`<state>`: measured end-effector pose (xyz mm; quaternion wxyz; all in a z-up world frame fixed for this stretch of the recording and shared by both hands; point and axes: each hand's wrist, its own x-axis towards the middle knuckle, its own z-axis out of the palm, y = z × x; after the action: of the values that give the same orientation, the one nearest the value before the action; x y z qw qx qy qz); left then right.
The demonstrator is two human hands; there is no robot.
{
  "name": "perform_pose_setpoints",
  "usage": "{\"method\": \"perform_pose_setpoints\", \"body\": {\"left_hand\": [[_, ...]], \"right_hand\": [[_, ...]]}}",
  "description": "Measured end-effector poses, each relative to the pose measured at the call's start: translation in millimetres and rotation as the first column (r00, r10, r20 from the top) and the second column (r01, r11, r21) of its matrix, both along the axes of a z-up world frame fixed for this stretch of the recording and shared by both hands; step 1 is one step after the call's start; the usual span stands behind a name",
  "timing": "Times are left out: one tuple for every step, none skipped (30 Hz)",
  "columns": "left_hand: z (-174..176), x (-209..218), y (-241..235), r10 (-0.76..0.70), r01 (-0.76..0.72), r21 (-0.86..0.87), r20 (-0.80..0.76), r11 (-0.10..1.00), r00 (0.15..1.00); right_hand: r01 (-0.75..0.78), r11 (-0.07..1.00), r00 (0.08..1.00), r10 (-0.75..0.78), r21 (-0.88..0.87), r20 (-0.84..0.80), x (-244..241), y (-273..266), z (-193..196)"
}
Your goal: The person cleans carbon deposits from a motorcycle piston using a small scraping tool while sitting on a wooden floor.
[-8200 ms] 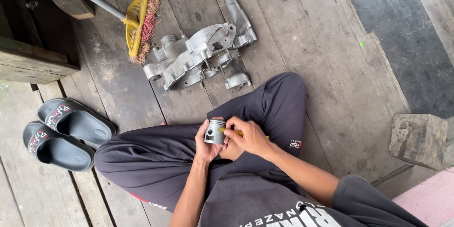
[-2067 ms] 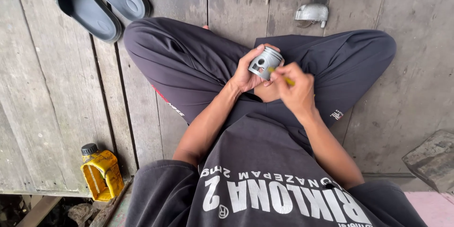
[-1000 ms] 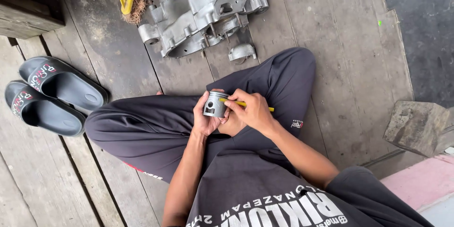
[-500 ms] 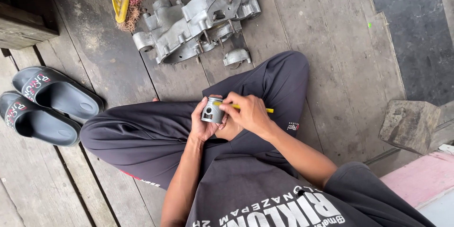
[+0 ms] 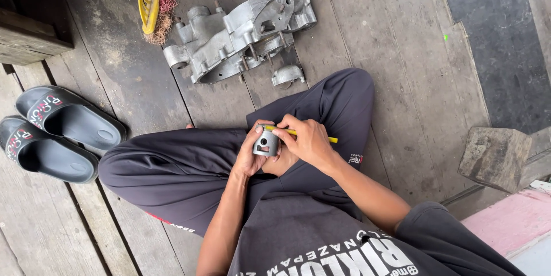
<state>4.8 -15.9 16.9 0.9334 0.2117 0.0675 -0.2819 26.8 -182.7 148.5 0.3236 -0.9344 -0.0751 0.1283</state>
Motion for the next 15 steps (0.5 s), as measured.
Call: {"method": "perform_pose_setpoints", "body": {"left_hand": [[2, 0, 1, 0.002, -0.002, 0.001, 0.003, 1.0, 1.0], [4, 1, 2, 0.005, -0.005, 0.0, 0.023, 1.0, 1.0], [6, -1, 4, 0.006, -0.006, 0.001, 0.039, 1.0, 0.999], [2, -2, 4, 0.006, -0.006, 0.003, 0.04, 1.0, 0.999], [-3, -3, 2, 0.016, -0.016, 0.001, 0.038, 1.0, 0.999], [-7, -4, 0, 0.025, -0.025, -0.002, 0.036, 1.0, 0.999], [-5, -3, 0, 0.027, -0.027, -0.001, 0.037, 1.0, 0.999], [-4, -3, 0, 0.023, -0.023, -0.002, 0.036, 1.0, 0.999], [-2, -2, 0, 0.019, -0.019, -0.003, 0.036, 1.0, 0.999], [0, -1, 1, 0.021, -0.021, -0.001, 0.039, 1.0, 0.999], [2, -1, 1, 0.023, -0.023, -0.001, 0.033, 1.0, 0.999], [4, -1, 0, 0.025, -0.025, 0.0, 0.028, 1.0, 0.999], [5, -1, 0, 0.026, -0.026, -0.001, 0.028, 1.0, 0.999], [6, -1, 1, 0.029, -0.029, -0.01, 0.023, 1.0, 0.999], [7, 0, 1, 0.03, -0.03, -0.017, 0.019, 0.999, 0.999]], "right_hand": [[-0.002, 1.0, 1.0, 0.002, 0.001, 0.003, -2, 2, 4], [-0.033, 0.999, 0.999, 0.033, 0.009, -0.001, -4, 5, 8], [-0.062, 0.998, 0.998, 0.062, 0.02, -0.009, -7, 8, 12], [-0.063, 0.998, 0.998, 0.063, 0.022, -0.008, -3, 5, 10], [-0.045, 0.999, 0.999, 0.046, 0.013, -0.011, 2, 2, 9], [-0.028, 1.0, 0.999, 0.028, 0.004, -0.015, 6, -2, 7], [-0.03, 1.0, 0.999, 0.03, 0.005, -0.014, 3, 1, 10], [-0.053, 0.998, 0.998, 0.053, 0.023, -0.014, 0, 5, 13], [-0.077, 0.996, 0.997, 0.078, 0.041, -0.013, -2, 8, 16], [-0.079, 0.996, 0.997, 0.08, 0.042, -0.01, 0, 7, 16], [-0.061, 0.998, 0.998, 0.061, -0.006, -0.001, 1, 5, 15], [-0.041, 0.998, 0.999, 0.041, -0.053, 0.01, 2, 3, 15], [-0.042, 0.998, 0.999, 0.043, -0.054, 0.009, 1, 4, 15], [-0.073, 0.995, 0.997, 0.073, -0.064, 0.008, -1, 6, 15], [-0.101, 0.992, 0.995, 0.102, -0.072, 0.008, -2, 8, 15]]}}
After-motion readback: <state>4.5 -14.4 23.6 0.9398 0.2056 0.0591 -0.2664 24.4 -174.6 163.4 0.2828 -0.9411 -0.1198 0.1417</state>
